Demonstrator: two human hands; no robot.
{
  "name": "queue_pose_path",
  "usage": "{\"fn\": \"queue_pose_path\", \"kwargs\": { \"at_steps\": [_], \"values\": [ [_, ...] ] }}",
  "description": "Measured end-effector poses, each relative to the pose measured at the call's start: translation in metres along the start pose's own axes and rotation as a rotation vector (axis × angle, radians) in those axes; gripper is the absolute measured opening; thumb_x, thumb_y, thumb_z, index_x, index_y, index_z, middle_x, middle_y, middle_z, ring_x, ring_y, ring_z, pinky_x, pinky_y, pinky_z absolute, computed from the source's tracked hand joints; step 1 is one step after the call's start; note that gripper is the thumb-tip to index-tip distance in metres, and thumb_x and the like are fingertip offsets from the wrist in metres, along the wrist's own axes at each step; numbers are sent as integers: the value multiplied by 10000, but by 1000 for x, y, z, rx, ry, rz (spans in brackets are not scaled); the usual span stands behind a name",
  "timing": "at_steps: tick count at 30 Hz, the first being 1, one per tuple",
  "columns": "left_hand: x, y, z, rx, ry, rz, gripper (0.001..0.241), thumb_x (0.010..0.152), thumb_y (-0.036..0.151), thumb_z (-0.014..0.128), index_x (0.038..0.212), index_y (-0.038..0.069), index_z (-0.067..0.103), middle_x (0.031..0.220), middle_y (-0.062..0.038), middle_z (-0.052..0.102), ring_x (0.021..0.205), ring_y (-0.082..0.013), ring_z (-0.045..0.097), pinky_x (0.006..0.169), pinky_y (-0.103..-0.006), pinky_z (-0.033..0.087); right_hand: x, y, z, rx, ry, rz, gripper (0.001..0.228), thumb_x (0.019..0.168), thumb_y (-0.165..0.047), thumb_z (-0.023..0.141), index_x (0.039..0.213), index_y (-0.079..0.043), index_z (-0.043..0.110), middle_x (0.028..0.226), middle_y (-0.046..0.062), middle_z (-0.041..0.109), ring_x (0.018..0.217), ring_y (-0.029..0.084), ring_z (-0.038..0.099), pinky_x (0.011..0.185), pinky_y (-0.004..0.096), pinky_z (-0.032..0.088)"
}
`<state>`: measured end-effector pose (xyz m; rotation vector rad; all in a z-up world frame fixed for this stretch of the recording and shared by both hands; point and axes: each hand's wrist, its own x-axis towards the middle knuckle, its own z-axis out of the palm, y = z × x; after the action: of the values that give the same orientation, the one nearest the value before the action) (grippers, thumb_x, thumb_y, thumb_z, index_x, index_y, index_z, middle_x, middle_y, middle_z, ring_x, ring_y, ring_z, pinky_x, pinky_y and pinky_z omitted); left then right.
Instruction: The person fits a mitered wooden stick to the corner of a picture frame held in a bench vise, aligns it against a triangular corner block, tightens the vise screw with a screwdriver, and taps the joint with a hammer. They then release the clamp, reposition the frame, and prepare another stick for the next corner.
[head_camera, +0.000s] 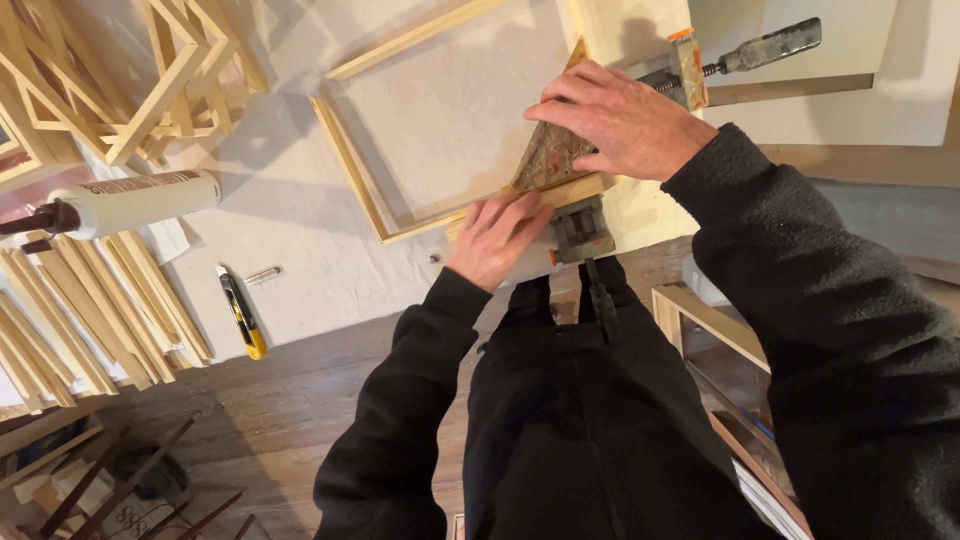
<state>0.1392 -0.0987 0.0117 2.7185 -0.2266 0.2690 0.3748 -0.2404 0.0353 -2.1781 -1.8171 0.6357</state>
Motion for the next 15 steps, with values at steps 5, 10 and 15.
{"fn": "queue_pose_path", "kwargs": {
  "at_steps": [5,10,15],
  "values": [
    [5,3,13,73,-77,28,534,876,98,656,1406,159,638,1381,-26,536,1235,-214,541,979,-393,483,-4,-5,-3,29,31,13,761,742,-231,863,1426,-119,550,1313,72,565,1296,257,507,1143,398,438],
    [4,4,27,89,-113,20,541,913,86,641,1445,182,629,1411,-31,532,1243,-212,529,996,-400,451,-4,-5,-1,-1,61,13,753,750,-234,854,1431,-122,555,1325,70,565,1311,256,502,1144,387,440],
    [13,10,33,10,1,-30,432,902,157,708,1329,195,652,1523,-16,507,1412,-242,478,1145,-531,384,-12,-9,-3,7,150,-44,737,727,-222,842,1394,-39,586,1306,128,609,1257,291,543,1102,427,468]
  ]
}}
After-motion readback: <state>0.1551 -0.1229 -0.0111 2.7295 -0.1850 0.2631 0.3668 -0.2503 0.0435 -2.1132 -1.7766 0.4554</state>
